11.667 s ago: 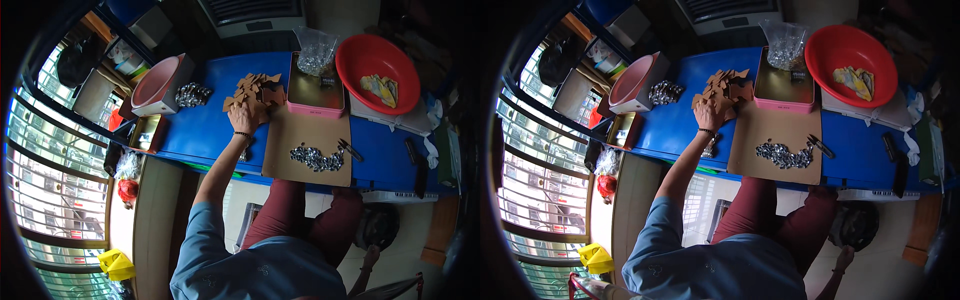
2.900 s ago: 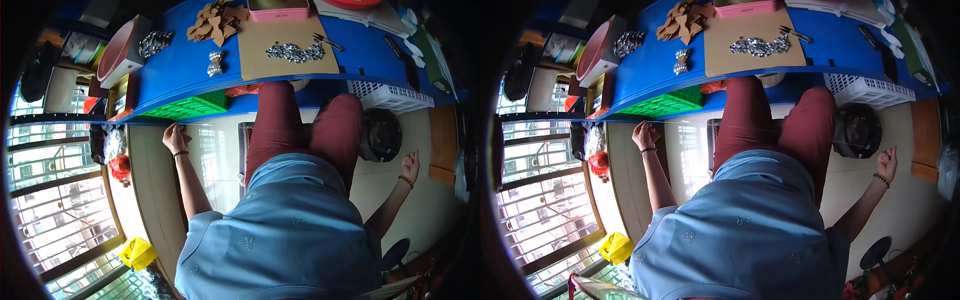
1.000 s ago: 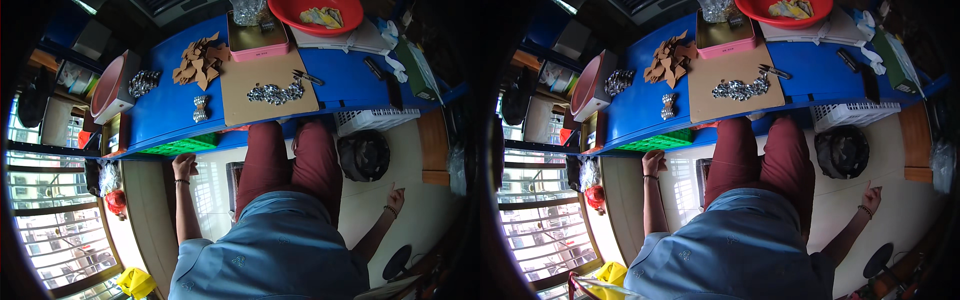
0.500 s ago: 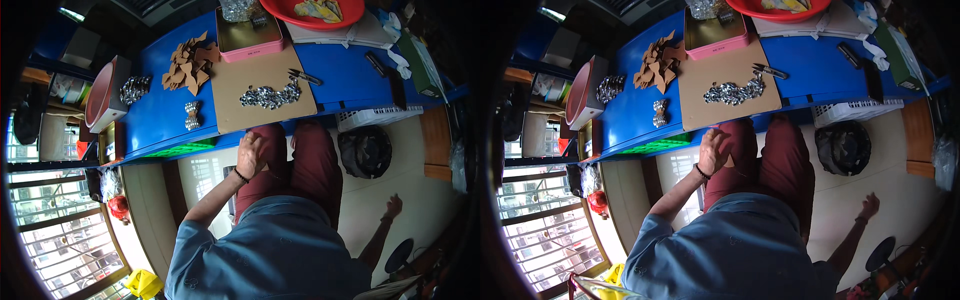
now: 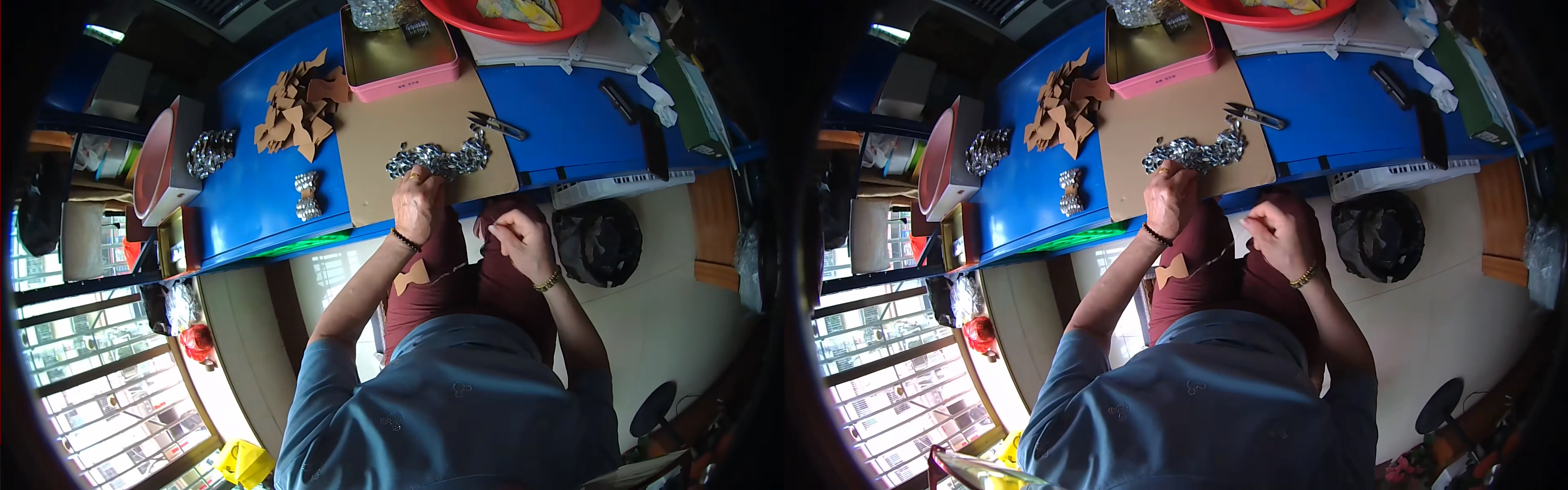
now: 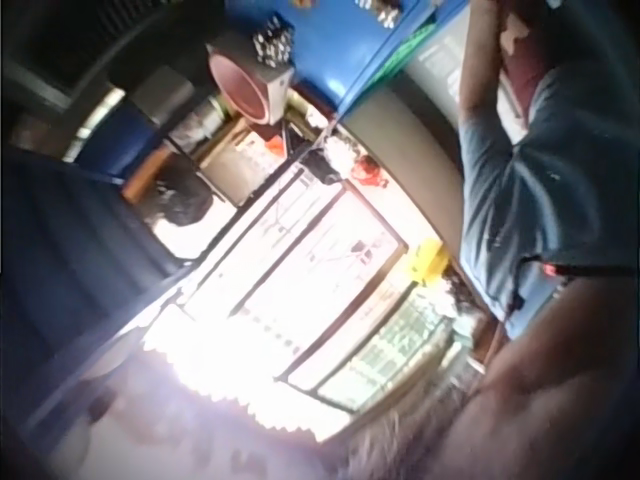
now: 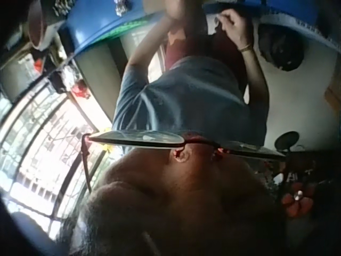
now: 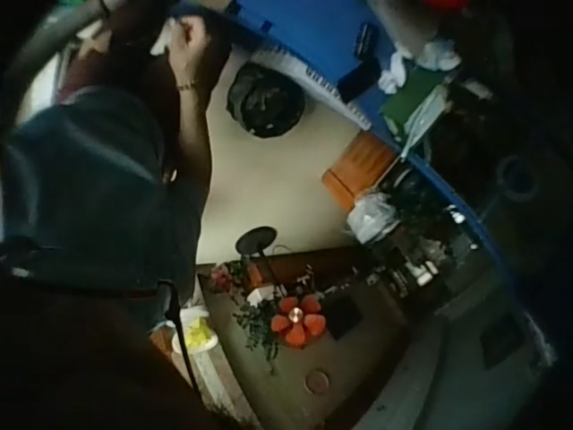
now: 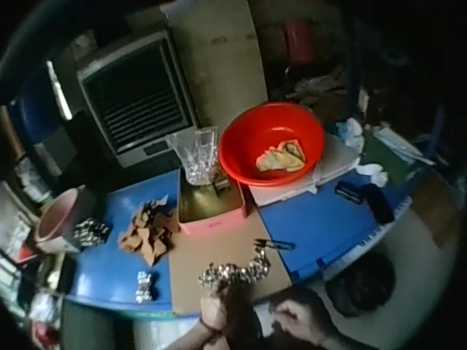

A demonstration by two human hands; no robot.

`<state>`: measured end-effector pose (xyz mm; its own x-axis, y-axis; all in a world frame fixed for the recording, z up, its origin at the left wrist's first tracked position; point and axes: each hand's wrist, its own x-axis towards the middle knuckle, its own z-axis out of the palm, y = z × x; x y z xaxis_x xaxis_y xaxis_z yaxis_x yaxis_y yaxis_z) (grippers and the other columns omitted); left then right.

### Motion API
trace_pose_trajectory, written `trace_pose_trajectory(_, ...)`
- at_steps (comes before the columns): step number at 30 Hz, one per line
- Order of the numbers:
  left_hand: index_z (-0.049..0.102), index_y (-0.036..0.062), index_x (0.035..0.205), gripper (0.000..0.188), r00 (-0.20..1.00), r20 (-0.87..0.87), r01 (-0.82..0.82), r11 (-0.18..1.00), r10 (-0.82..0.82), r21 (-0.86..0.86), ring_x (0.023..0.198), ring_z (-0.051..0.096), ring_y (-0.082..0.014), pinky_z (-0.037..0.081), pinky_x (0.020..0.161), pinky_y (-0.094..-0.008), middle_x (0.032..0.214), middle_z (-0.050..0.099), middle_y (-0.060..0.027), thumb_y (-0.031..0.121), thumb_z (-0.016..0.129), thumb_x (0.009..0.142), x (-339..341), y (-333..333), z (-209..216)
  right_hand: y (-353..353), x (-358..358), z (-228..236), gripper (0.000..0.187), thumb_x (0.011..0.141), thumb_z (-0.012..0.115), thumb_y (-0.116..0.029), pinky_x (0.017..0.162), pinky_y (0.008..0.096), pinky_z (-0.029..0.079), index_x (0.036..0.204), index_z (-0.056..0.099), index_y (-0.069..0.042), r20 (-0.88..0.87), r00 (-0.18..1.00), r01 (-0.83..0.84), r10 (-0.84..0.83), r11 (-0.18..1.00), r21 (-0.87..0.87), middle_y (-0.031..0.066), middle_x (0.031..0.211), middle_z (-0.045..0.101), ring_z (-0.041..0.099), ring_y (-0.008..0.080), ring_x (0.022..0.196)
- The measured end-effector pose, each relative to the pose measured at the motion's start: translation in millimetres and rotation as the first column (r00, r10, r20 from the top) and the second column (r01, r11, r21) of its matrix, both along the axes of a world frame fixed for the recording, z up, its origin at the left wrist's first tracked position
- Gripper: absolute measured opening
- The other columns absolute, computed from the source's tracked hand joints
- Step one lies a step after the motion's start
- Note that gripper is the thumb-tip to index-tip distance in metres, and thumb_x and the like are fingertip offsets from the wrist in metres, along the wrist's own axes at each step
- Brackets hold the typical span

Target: Attaching metal decorative pieces to pre-cut leather bow components.

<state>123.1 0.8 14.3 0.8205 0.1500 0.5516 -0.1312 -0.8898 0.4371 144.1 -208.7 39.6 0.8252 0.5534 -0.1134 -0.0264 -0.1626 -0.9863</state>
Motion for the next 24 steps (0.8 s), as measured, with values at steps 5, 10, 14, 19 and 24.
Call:
trace_pose_trajectory(5,0.061,0.0060,0.076,0.012,1.000,-0.025,-0.008,1.000,0.007,-0.018,0.065,0.057,-0.0239,0.047,0.055,-0.0333,0.076,0.055,-0.0084,0.002,0.064,0.065,0.7,0.2,3.3,18.4,6.5,-11.5,0.008,0.084,0.053,-0.005,0.045,0.0173,0.034,0.078,0.051,0.000,0.066,0.997,-0.048,0.044,0.998,0.049,-0.0003,0.062,0.052,0.044,0.0021,0.051)
trace_pose_trajectory(10,0.060,0.0039,0.080,0.009,0.995,-0.094,0.006,0.927,-0.044,-0.375,0.060,0.057,-0.0173,0.046,0.053,-0.0296,0.075,0.060,-0.0076,0.002,0.062,0.072,-7.6,-4.3,3.5,28.6,9.8,-19.2,0.009,0.083,0.055,-0.008,0.048,0.0242,0.040,0.087,0.053,-0.001,0.179,0.983,-0.042,0.025,0.995,0.090,0.0058,0.068,0.058,0.055,0.0115,0.057)
trace_pose_trajectory(14,0.059,0.0025,0.080,0.003,0.953,-0.118,-0.066,0.187,-0.280,-0.980,0.058,0.058,-0.0142,0.046,0.053,-0.0243,0.073,0.061,-0.0055,0.001,0.058,0.078,-19.6,-15.8,6.9,38.6,7.0,-9.9,0.010,0.082,0.055,-0.007,0.049,0.0284,0.043,0.091,0.055,-0.003,0.270,0.963,-0.026,0.019,0.999,0.024,0.0120,0.070,0.060,0.059,0.0206,0.058)
trace_pose_trajectory(19,0.059,0.0008,0.086,0.007,0.943,-0.108,-0.153,-0.123,-0.314,-0.981,0.063,0.056,-0.0121,0.046,0.056,-0.0242,0.079,0.061,-0.0048,-0.001,0.056,0.081,-32.5,-20.9,15.3,41.6,3.8,-0.3,0.014,0.080,0.055,-0.005,0.048,0.0315,0.045,0.094,0.056,-0.005,0.426,0.904,-0.013,0.029,0.999,-0.041,0.0152,0.068,0.060,0.061,0.0263,0.058)
trace_pose_trajectory(24,0.060,0.0008,0.089,0.010,0.940,-0.088,-0.161,-0.204,-0.329,-0.966,0.065,0.057,-0.0127,0.046,0.059,-0.0239,0.079,0.061,-0.0062,-0.002,0.056,0.080,-36.4,-21.2,16.1,41.1,1.5,-3.0,0.014,0.080,0.055,-0.005,0.046,0.0316,0.044,0.094,0.058,-0.005,0.475,0.879,-0.003,0.027,0.999,-0.052,0.0148,0.065,0.059,0.061,0.0259,0.056)
